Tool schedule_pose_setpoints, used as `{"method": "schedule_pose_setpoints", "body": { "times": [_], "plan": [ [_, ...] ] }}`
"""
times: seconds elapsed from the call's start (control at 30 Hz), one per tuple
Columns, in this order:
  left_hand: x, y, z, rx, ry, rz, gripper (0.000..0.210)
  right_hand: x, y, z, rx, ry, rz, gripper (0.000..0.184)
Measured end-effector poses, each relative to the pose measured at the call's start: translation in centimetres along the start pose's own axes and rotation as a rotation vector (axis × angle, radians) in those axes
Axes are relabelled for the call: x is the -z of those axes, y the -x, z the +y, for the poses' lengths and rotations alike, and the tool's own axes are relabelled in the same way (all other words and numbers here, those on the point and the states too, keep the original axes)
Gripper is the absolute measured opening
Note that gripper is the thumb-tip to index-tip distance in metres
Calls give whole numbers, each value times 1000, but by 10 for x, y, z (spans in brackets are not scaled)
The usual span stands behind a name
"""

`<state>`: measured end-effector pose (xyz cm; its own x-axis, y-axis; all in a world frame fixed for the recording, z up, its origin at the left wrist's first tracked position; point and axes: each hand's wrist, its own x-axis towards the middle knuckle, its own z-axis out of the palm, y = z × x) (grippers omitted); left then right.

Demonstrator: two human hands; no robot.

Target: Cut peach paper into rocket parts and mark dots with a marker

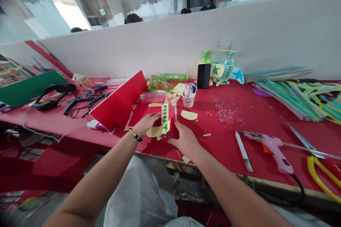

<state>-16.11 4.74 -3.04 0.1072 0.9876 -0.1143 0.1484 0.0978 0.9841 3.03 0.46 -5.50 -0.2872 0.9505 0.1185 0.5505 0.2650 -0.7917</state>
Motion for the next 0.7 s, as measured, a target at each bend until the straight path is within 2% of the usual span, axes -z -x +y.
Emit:
{"method": "schedule_pose_setpoints", "body": {
  "times": [0.2, 0.33, 0.43, 0.5, 0.57, 0.63, 0.7],
  "plan": [
    [-18, 11, 15, -123, 128, 55, 47, 7, 11, 7, 128, -93, 87, 69],
    [-35, 15, 22, -322, 29, 117, 54, 26, 24, 15, 138, -296, 63, 62],
    [-52, 17, 25, -425, -110, 184, 57, 48, 31, 16, 145, -616, 34, 55],
    [-63, 21, 25, -480, -178, 213, 61, 64, 31, 13, 107, -919, -6, 43],
    [-73, 25, 25, -537, -239, 224, 64, 79, 30, 8, 13, -1081, -26, 46],
    [-81, 28, 24, -587, -290, 222, 64, 93, 27, 4, -84, -1096, -16, 55],
    [-87, 31, 23, -614, -343, 211, 63, 104, 22, 0, -145, -1046, 1, 56]
  ]
}}
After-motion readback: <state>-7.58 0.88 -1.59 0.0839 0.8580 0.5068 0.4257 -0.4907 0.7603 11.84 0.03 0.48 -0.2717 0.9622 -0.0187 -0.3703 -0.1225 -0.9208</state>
